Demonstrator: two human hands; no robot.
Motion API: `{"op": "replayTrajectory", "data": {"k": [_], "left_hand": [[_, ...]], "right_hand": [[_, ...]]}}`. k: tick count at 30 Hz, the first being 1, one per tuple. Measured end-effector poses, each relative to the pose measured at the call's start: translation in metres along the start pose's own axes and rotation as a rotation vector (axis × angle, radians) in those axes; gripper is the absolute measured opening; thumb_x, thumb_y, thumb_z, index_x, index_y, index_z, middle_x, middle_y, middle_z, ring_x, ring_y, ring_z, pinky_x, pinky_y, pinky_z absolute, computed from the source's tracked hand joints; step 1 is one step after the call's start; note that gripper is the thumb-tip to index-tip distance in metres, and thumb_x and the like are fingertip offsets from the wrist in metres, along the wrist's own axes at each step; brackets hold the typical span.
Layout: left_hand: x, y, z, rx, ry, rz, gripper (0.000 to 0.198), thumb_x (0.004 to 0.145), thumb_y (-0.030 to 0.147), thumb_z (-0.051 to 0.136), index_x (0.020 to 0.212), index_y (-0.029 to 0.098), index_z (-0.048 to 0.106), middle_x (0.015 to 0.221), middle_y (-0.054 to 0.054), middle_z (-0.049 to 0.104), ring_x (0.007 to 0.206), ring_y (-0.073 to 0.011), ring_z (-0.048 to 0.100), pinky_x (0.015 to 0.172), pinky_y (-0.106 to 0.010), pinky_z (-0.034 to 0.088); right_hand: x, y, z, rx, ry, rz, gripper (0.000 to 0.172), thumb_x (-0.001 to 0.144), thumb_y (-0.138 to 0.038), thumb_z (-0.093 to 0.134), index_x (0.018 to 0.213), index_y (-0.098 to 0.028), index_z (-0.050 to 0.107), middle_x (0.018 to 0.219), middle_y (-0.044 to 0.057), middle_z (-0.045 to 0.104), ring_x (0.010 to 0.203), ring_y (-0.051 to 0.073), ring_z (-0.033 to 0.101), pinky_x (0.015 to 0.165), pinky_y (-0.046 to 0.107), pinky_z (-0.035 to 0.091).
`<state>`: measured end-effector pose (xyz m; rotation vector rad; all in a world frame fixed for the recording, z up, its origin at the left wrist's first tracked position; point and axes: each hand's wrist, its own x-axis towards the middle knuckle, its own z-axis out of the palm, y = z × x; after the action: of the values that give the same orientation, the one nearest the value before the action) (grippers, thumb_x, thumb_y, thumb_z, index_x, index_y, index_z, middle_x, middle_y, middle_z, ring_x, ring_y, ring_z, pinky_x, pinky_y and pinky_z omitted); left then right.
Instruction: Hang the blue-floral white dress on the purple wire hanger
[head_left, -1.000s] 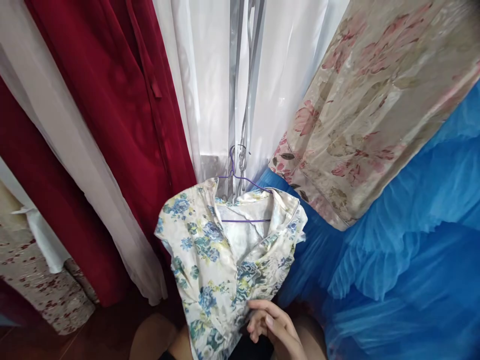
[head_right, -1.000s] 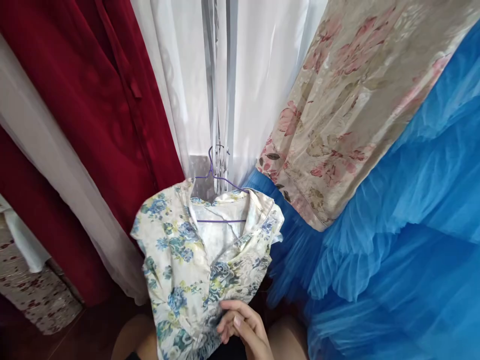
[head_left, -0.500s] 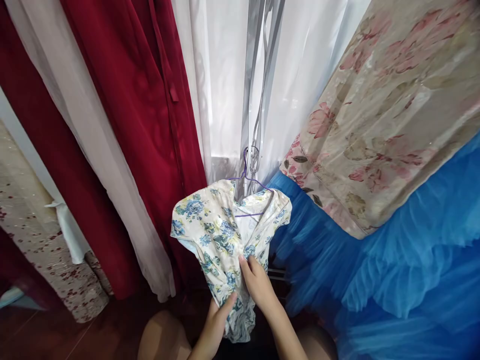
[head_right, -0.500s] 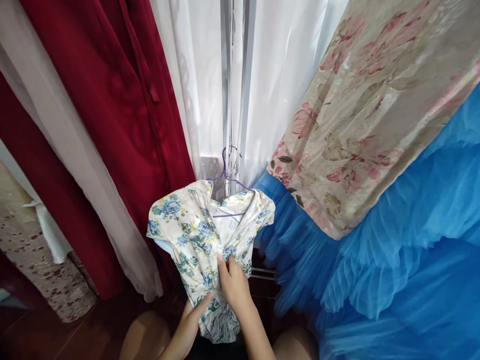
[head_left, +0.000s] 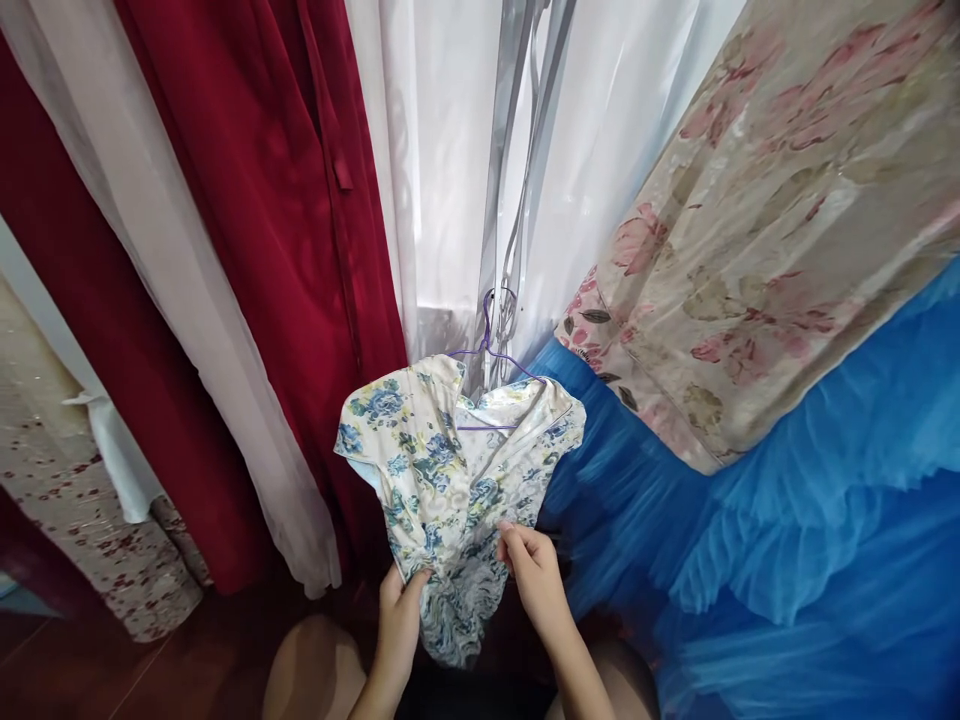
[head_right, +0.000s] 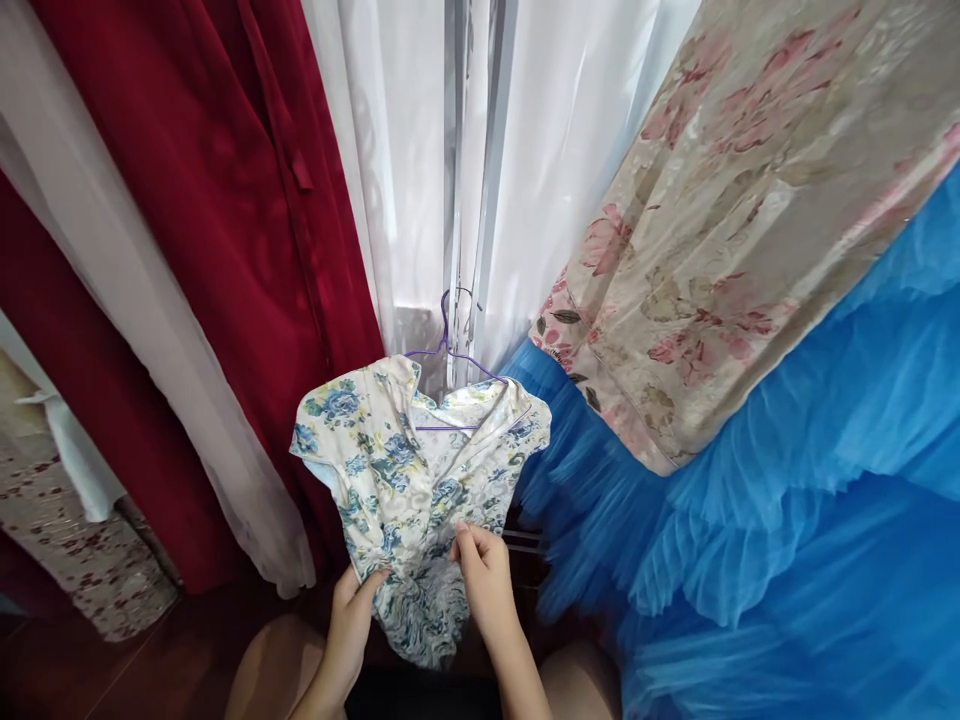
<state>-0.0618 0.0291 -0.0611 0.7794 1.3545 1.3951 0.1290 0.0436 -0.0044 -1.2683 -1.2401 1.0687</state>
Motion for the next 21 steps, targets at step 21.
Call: {"op": "replayTrajectory", "data": {"k": [21], "left_hand": [[-0.027,0.022,0.028,0.003,-0.067,-0.07,0.025,0.057,0.028,0.072,0.079,0.017,0.072,0.085,-0.009,0.077,0.103,-0.0362,0.068,0.091,-0.043,0.052]], "right_hand": [[0.021,0.0,0.033,0.008,-0.058,-0.015,0.031,0.091,-0.041,0.056,0.069,-0.022,0.046,0.051,-0.006,0.046,0.047,0.012,0.04,0.048,0.024,0.028]]}}
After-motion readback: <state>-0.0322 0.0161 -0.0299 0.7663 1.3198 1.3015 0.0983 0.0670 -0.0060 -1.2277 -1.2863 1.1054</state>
